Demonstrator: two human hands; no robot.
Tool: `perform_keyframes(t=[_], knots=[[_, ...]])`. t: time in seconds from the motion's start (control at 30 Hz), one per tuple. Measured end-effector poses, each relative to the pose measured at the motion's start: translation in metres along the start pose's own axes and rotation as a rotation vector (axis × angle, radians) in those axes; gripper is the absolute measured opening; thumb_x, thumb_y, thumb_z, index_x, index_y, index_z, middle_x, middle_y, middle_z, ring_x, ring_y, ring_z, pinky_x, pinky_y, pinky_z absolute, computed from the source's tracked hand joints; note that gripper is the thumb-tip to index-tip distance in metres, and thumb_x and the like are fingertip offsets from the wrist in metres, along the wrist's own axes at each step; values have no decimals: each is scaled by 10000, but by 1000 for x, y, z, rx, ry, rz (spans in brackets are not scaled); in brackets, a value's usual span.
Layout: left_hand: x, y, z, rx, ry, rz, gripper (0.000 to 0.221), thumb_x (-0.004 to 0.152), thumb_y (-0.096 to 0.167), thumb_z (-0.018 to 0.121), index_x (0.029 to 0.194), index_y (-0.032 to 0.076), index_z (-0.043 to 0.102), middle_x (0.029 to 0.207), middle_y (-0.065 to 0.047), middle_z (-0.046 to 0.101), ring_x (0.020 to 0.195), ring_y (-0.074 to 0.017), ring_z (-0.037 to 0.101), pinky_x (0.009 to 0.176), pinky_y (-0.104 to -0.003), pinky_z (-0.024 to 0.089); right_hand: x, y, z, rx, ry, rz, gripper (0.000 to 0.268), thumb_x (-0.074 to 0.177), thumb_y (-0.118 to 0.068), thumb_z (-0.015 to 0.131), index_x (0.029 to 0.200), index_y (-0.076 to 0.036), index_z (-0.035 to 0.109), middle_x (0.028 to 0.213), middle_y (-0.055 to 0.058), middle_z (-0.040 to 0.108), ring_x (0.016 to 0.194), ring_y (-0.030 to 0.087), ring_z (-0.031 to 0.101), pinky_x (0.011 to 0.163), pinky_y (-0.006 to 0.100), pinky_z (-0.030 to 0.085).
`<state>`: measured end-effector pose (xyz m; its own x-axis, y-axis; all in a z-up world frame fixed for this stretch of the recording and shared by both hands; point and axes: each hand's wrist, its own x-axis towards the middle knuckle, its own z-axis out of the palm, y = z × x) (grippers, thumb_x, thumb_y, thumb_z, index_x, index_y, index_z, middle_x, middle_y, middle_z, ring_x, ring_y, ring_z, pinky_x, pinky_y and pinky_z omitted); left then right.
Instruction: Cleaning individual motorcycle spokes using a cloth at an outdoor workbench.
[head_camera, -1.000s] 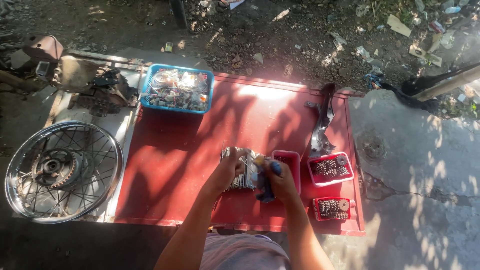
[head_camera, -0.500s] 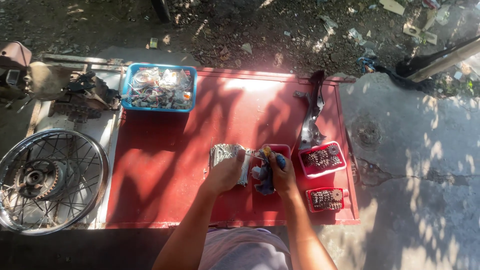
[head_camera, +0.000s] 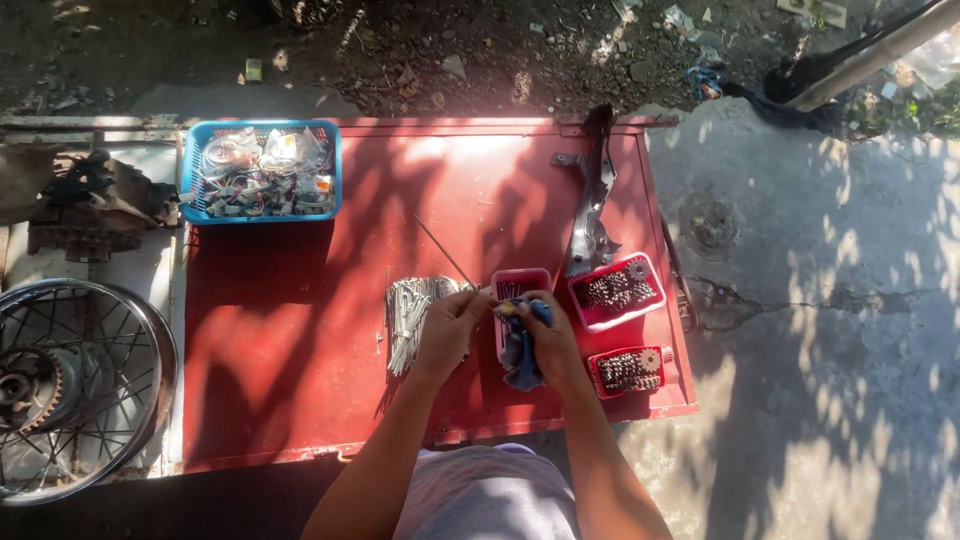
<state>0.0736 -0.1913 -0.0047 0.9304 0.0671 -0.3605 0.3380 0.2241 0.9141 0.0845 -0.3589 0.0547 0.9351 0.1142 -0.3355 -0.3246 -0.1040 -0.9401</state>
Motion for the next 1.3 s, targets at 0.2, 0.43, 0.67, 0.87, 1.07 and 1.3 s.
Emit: perform_keyframes(t=[0.2, 0.43, 0.67, 0.87, 1.07, 1.3], knots=[[14, -65, 4, -94, 16, -77, 460, 1153, 320, 378, 850, 91, 637, 701, -79, 538, 618, -151, 510, 636, -374, 465, 18, 41, -33, -154, 8, 4, 464, 947, -34, 575, 1379, -198, 618, 1068, 148, 652, 1059, 279, 616, 968, 443, 475], [8, -85, 3, 143, -181, -352, 465, 1060, 268, 439, 625, 177, 576, 560, -48, 499, 476, -139, 346, 532, -387, 374, 24, 77, -53, -458, -150, -201, 576, 744, 60, 710, 1273, -170, 715, 1202, 140, 607, 1166, 379, 613, 1034, 483, 472], [11, -74, 6, 98, -336, -563, 457, 1002, 439, 458, 762, 111, 668, 708, -119, 575, 662, -224, 464, 678, -406, 379, 21, 134, -56, -416, -327, -61, 246, 759, -124, 842, 1000, -123, 789, 850, 153, 727, 869, 343, 719, 797, 439, 566], [29, -178, 11, 175, -243, -465, 625, 1098, 558, 282, 1328, 69, 597, 1200, -199, 621, 1133, -302, 575, 916, -447, 479, 17, 180, -53, -406, -137, 176, 192, 824, -306, 839, 962, -184, 787, 809, 60, 736, 828, 195, 707, 748, 364, 557], [25, -180, 49, 167, -216, -561, 470, 1096, 381, 450, 1453, 89, 537, 1296, -213, 624, 1215, -323, 589, 1008, -459, 477, 45, 249, -63, -484, -53, 338, 214, 792, -412, 812, 941, -259, 790, 788, 31, 735, 834, 216, 724, 741, 363, 547], [56, -221, 71, 291, -151, -693, 733, 981, 542, 549, 1573, 129, 426, 1505, -225, 529, 1426, -366, 472, 1200, -470, 369, 93, 303, -60, -554, -2, 610, 243, 785, -411, 742, 964, -258, 801, 844, 18, 764, 866, 217, 738, 779, 344, 569]])
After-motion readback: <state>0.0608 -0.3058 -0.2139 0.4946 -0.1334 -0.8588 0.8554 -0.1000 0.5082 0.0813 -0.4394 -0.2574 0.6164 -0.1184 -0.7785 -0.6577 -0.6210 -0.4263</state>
